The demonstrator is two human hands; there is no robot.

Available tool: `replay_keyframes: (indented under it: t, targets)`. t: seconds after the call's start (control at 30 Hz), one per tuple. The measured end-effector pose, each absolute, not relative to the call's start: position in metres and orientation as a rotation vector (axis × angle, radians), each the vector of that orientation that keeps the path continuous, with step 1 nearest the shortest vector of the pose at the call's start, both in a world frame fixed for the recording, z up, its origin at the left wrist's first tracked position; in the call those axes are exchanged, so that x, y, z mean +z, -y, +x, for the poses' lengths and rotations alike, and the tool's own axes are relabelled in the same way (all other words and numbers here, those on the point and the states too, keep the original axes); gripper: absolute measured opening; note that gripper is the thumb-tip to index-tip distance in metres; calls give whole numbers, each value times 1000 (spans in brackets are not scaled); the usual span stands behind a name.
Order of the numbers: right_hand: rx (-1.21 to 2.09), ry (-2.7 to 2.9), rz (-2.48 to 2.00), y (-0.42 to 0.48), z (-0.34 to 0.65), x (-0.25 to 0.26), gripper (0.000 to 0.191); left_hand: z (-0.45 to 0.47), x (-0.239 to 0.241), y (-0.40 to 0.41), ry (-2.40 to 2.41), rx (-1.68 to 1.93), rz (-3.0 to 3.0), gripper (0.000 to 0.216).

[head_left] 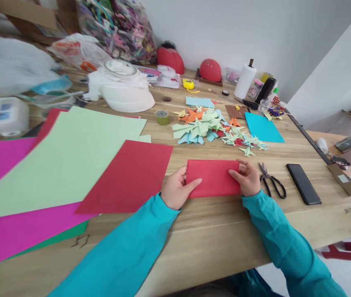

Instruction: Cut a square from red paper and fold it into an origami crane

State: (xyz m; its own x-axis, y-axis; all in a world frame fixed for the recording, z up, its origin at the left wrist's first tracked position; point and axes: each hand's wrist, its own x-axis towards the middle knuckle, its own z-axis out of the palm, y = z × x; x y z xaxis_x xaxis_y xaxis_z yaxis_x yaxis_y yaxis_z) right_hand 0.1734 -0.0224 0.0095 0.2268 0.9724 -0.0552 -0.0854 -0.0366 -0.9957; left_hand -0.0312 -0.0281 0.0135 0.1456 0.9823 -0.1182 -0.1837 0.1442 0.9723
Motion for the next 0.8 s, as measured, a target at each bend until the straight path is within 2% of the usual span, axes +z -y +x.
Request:
replay_keyframes:
  t: [0.07,0.1,0.23,0.33,0.43,0.5,0.57,0.63,0.8]
  targets:
    - [1139,937,-1359,21,175,8,67,-30,11,29,-1053,1112,1019,68]
    - [1135,934,-1397,21,175,8,66,-29,9,30,-1070,1129,1005,72]
    - [1066,919,-1432,21,176,6,48,-29,4,35,-1151,1239,1087,85]
    - [1003,969,-1511,24,177,5,47,-33,4,43,-1350,1407,1598,65]
    - [961,1073,-1663,27,177,4,50,-33,5,57,-1370,1351,2330,34]
    - [947,1144,-1750,30,177,5,51,-29,6,68,-1340,1237,2526,35]
    - [907,1207,-1830,32,177,6,51,-24,7,77,-1546,1128,2479,47]
    - [869,1246,-1882,34,177,6,52,-20,6,84,-1654,1059,2478,45]
    - [843,1273,-1933,36,175,6,56,-16,-4,89,-1389,919,2736,39]
